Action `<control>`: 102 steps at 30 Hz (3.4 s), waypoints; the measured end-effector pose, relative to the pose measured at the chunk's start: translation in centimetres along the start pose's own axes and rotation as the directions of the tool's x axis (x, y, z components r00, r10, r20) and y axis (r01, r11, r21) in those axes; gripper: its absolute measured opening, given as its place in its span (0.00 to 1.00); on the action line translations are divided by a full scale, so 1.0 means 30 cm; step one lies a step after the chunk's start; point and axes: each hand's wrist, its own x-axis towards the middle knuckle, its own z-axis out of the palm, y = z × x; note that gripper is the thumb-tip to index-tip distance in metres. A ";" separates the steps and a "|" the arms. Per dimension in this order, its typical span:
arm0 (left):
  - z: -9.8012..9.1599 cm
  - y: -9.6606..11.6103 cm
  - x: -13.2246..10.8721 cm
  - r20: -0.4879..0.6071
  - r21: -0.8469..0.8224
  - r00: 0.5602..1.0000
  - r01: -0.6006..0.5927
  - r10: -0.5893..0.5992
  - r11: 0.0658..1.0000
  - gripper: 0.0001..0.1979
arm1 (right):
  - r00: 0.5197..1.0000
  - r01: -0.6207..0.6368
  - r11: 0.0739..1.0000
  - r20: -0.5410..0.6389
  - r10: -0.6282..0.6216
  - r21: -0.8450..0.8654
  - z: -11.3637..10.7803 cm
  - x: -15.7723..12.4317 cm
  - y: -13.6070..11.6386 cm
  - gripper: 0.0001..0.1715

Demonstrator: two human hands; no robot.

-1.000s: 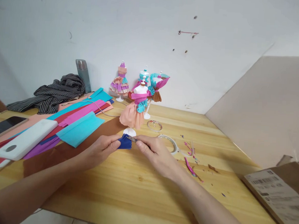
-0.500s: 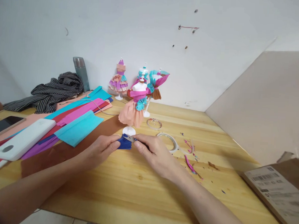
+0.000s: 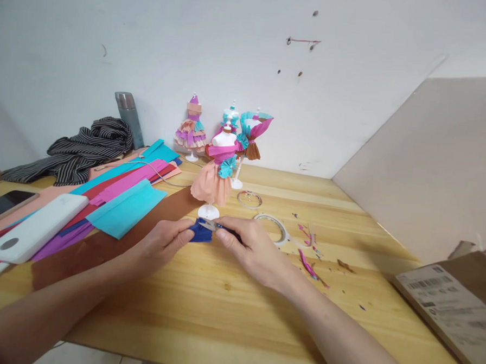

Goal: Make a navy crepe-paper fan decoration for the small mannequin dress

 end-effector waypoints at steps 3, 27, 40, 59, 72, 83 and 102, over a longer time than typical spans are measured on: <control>0.004 -0.004 0.001 -0.014 0.027 1.000 0.006 -0.005 1.000 0.16 | 1.000 0.000 1.000 0.009 0.001 -0.019 -0.007 0.001 -0.004 0.23; 0.005 0.001 -0.006 -0.048 0.002 0.999 -0.015 0.015 1.000 0.16 | 0.999 -0.001 0.998 -0.050 -0.002 -0.062 0.007 0.000 -0.008 0.26; 0.009 0.006 -0.013 -0.043 -0.070 0.999 -0.016 0.013 0.997 0.16 | 0.999 -0.006 1.000 -0.049 0.006 0.012 0.022 0.004 0.002 0.24; 0.000 0.009 -0.022 -0.036 -0.154 0.999 0.008 -0.014 0.988 0.17 | 0.998 0.033 0.997 -0.057 -0.029 0.070 0.018 0.004 0.024 0.22; -0.002 0.009 -0.019 -0.064 -0.073 0.998 0.010 -0.014 0.997 0.19 | 0.996 -0.006 0.999 -0.090 0.010 0.047 -0.005 0.006 0.039 0.27; 0.013 -0.011 -0.005 -0.079 0.104 0.997 0.028 -0.020 0.994 0.17 | 0.989 -0.106 0.993 0.111 0.100 0.046 -0.045 0.016 0.037 0.28; 0.020 0.024 0.007 0.058 0.647 0.987 0.077 -0.150 0.758 0.16 | 0.983 -0.127 0.991 0.129 0.132 -0.047 -0.016 0.011 0.022 0.29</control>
